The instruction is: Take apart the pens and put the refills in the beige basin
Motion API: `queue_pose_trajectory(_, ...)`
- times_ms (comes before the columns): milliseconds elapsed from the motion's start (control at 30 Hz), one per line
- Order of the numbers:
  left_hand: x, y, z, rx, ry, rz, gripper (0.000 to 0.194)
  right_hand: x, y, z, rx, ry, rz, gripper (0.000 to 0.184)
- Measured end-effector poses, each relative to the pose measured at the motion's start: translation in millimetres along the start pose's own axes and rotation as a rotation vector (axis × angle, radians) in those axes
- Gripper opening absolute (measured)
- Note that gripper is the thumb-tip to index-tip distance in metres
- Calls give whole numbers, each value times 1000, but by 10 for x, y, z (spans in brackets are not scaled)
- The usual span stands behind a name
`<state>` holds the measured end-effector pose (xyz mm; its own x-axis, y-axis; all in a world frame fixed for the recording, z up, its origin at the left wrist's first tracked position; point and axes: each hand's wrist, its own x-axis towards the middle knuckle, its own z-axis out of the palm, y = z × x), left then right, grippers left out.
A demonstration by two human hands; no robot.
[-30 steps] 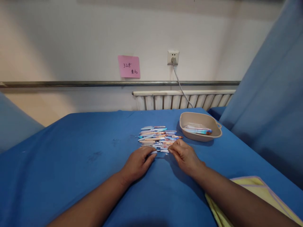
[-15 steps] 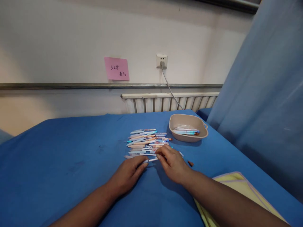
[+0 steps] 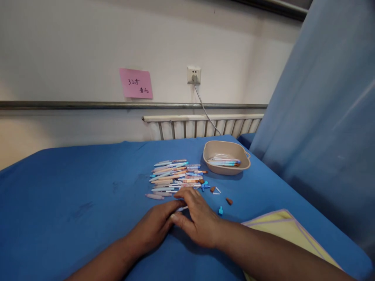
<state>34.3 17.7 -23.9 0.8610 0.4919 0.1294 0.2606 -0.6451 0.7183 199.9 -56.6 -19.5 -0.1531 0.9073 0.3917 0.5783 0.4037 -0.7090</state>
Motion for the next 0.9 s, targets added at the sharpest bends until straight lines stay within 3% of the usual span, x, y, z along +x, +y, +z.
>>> queue_pose_trajectory(167,34,20,-16,-61,12,-21,28,30,86,-7,117,1,31,33)
queue_pose_trajectory(400,72,-27,-61,-175,106,-216,24,209,437,-331,297,396,238,27)
queue_pose_trajectory(467,82,-65,-49,-281,145,-272,25,251,577,-436,255,397,283,26)
queue_pose_trajectory(633,114,-146,-37,-486,358,-344,30,245,739,-441,156,301,219,15)
queue_pose_trajectory(700,129,-160,-53,-530,451,-352,33,212,714,-368,92,195,130,12)
queue_pose_trajectory(800,146,-179,-75,-572,563,-356,40,161,652,-259,-129,-40,-46,23)
queue_pose_trajectory(900,155,-212,-71,-580,602,-359,40,136,619,-201,-321,-163,-111,26)
